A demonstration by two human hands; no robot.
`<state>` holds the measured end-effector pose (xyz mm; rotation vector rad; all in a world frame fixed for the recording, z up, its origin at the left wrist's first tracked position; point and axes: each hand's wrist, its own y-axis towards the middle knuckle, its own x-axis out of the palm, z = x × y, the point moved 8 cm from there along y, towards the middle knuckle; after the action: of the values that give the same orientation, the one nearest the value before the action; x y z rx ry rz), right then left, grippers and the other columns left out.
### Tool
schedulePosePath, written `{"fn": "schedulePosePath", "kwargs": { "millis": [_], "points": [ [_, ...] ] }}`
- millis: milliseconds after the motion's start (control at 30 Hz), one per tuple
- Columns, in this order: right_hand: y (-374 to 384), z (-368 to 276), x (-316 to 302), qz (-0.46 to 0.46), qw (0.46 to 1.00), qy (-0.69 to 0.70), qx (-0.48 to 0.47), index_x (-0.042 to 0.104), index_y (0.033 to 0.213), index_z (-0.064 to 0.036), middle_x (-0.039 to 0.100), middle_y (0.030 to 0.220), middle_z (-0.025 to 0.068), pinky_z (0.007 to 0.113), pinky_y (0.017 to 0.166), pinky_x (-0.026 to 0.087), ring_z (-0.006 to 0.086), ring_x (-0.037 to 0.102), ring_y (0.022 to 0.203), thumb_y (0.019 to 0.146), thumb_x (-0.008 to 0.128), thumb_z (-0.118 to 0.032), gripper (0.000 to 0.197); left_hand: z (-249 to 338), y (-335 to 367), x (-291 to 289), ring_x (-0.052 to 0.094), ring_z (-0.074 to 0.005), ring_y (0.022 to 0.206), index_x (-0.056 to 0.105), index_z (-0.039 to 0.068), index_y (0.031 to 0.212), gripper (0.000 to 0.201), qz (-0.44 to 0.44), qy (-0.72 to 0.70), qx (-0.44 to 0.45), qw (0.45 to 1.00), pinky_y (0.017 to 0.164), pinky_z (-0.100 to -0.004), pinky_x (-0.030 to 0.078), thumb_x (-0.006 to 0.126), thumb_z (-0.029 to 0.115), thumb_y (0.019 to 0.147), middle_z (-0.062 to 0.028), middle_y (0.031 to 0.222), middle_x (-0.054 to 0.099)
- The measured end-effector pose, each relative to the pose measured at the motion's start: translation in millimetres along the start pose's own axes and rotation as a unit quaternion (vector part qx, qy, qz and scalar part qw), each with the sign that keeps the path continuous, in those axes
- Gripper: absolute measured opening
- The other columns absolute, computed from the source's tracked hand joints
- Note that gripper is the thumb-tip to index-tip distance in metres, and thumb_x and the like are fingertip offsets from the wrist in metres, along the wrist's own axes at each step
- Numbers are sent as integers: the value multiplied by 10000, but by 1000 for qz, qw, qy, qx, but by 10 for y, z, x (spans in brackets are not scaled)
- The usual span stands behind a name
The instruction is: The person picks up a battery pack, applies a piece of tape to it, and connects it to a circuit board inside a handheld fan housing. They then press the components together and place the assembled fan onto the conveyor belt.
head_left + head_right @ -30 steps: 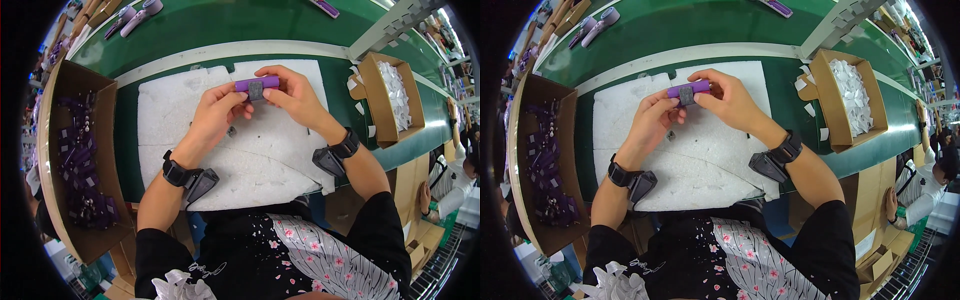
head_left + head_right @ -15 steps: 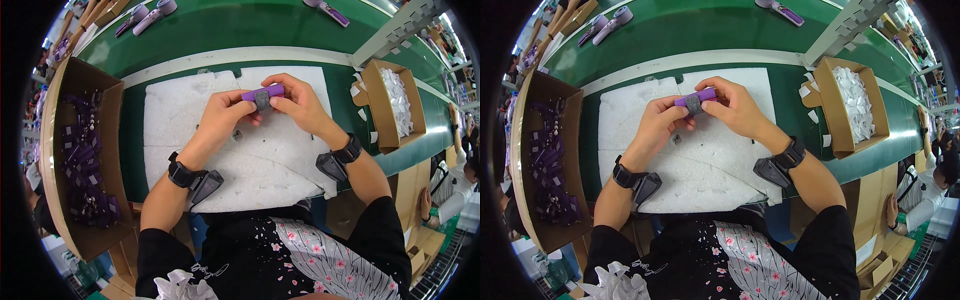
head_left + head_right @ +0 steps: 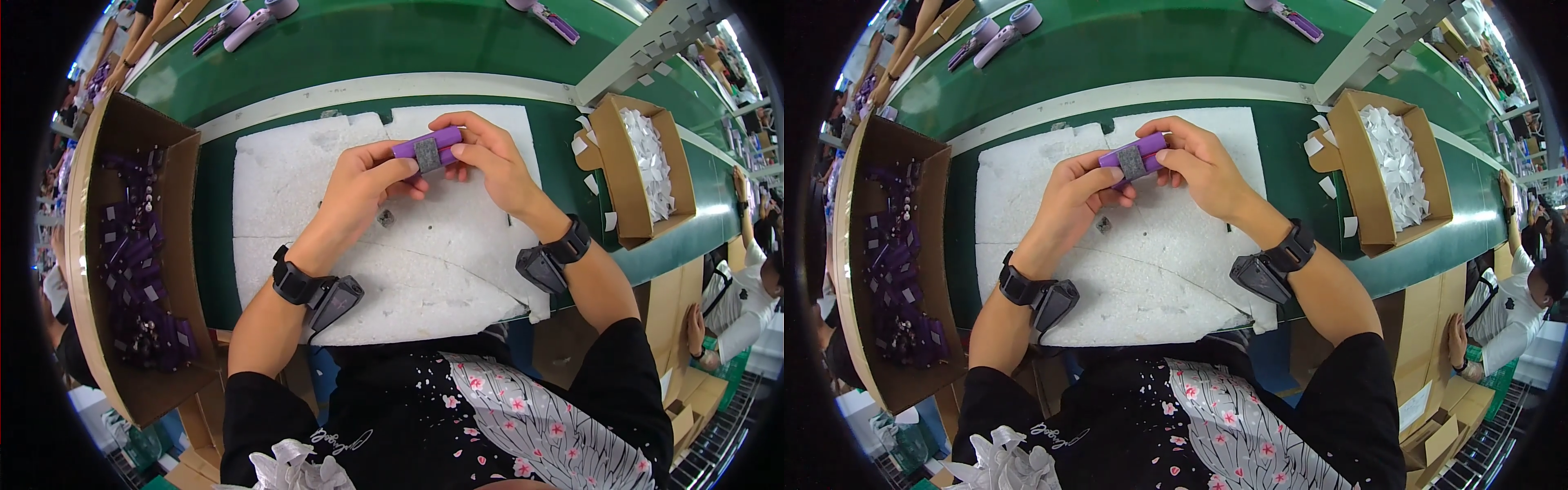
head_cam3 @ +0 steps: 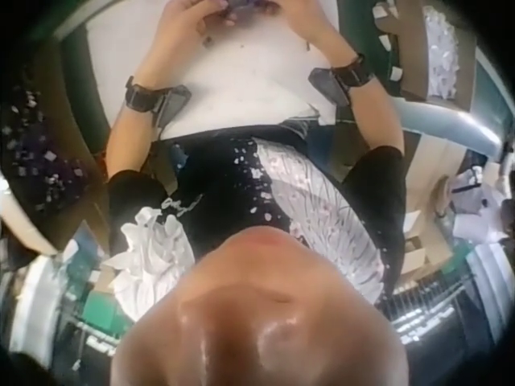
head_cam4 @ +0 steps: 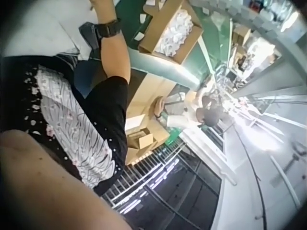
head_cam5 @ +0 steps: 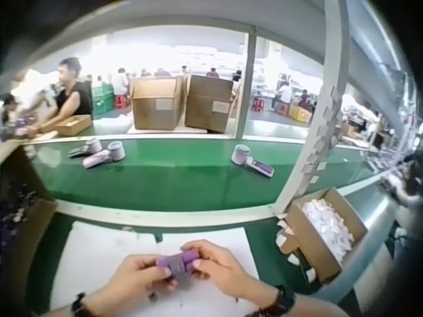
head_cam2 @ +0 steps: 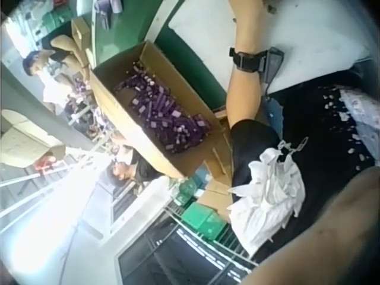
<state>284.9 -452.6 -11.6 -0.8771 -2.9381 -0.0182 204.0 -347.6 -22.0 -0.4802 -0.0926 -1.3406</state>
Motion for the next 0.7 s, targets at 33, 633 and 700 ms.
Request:
{"fn": "schedulePosePath", "kwargs": {
  "millis": [33,633,700],
  "points": [
    [3,-1,1,-1,1000,0,-3,506,1144,-32,569,873,48,200,615,407,86,516,680,839,413,-114,329,2,-2,0,606,-159,729,549,-91,1038,252,0,0,0,1000,656,-262,512,507,47,832,-115,897,599],
    [31,-17,-4,4,1000,-8,-26,500,1159,-27,570,847,44,201,598,411,82,518,670,863,446,-113,313,-2,15,-55,591,-143,735,578,-73,1028,240,13,-20,6,1000,683,-264,499,506,53,838,-96,891,603],
    [34,-14,-9,4,1000,-14,-23,503,1156,-29,570,847,43,200,598,412,81,519,670,861,447,-108,311,1,16,-51,590,-143,733,579,-71,1026,238,14,-22,8,1000,684,-264,498,506,54,838,-95,890,604]
  ]
}}
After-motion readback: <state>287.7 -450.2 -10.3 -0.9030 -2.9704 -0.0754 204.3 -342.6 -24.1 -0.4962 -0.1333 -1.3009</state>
